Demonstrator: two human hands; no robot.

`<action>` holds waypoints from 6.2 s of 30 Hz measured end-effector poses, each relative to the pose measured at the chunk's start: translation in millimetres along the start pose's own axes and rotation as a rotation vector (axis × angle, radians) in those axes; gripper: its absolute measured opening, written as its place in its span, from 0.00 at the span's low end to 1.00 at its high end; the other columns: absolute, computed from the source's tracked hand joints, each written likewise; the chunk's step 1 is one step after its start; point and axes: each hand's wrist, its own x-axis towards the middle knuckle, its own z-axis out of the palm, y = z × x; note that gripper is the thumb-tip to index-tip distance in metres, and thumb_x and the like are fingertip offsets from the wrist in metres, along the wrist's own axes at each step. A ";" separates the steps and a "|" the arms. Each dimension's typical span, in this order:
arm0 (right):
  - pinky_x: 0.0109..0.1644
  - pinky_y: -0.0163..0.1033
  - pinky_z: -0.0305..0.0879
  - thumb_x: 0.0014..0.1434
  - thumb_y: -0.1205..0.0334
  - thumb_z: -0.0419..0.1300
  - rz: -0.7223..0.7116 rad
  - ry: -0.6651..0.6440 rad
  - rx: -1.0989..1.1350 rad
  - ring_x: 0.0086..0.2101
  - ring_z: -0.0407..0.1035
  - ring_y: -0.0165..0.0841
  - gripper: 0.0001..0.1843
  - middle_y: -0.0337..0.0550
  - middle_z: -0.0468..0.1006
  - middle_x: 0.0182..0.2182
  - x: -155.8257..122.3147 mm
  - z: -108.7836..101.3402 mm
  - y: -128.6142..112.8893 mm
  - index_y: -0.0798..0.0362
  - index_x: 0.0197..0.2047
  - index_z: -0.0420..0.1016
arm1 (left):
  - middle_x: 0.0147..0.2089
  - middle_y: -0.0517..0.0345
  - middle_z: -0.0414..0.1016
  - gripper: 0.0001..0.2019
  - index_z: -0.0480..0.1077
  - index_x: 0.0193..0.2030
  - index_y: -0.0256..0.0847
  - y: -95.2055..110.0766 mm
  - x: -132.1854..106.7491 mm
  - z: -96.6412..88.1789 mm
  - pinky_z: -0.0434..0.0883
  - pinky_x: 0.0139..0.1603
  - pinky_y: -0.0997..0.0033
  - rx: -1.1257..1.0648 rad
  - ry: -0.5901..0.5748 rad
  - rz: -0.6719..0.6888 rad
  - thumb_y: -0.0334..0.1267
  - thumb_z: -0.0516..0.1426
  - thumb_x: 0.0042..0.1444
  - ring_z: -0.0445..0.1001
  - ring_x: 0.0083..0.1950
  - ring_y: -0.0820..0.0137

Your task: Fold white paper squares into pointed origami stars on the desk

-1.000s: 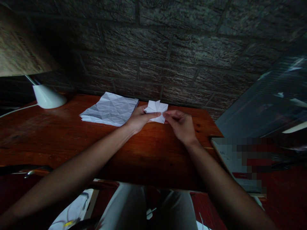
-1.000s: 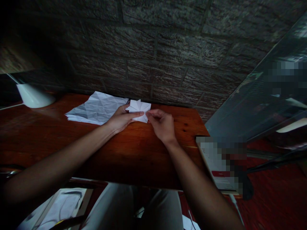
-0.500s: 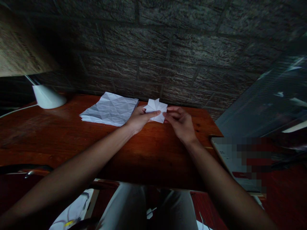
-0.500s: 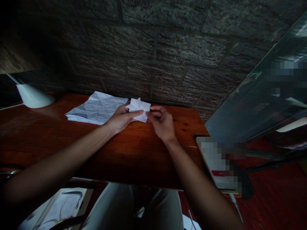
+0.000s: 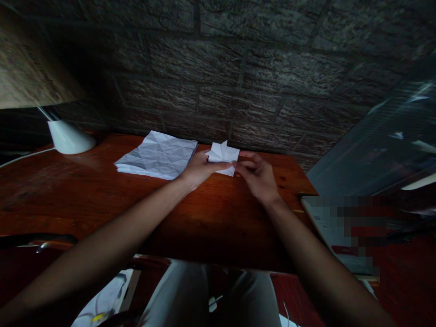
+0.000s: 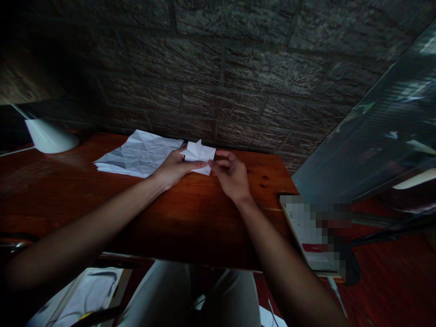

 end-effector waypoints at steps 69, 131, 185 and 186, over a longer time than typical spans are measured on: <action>0.42 0.42 0.67 0.50 0.49 0.75 -0.015 -0.064 0.085 0.29 0.69 0.31 0.27 0.29 0.74 0.25 0.2 3.4 -0.1 0.47 0.50 0.75 | 0.39 0.51 0.87 0.18 0.82 0.39 0.36 4.8 -0.7 1.6 0.77 0.54 0.59 -0.139 0.006 -0.187 0.30 0.75 0.38 0.83 0.40 0.65; 0.35 0.39 0.72 0.46 0.46 0.79 -0.026 0.020 0.051 0.31 0.74 0.31 0.29 0.38 0.81 0.35 3.3 -4.2 -3.8 0.48 0.45 0.73 | 0.40 0.56 0.83 0.24 0.79 0.46 0.38 4.8 9.1 -13.1 0.72 0.44 0.66 0.094 -0.015 0.003 0.35 0.74 0.40 0.78 0.39 0.68; 0.39 0.41 0.70 0.55 0.55 0.71 -0.058 -0.105 0.009 0.27 0.72 0.30 0.10 0.34 0.81 0.25 2.1 -5.0 -0.8 0.47 0.40 0.86 | 0.37 0.56 0.80 0.20 0.81 0.47 0.43 -1.3 9.3 -14.9 0.75 0.41 0.65 0.072 -0.054 -0.008 0.39 0.74 0.46 0.79 0.39 0.67; 0.38 0.41 0.70 0.55 0.55 0.71 -0.063 -0.099 0.008 0.27 0.72 0.30 0.09 0.34 0.81 0.25 2.4 -5.3 -0.4 0.47 0.40 0.86 | 0.38 0.56 0.81 0.20 0.81 0.47 0.43 -1.0 9.2 -14.8 0.75 0.42 0.65 0.066 -0.058 -0.017 0.38 0.74 0.46 0.79 0.40 0.66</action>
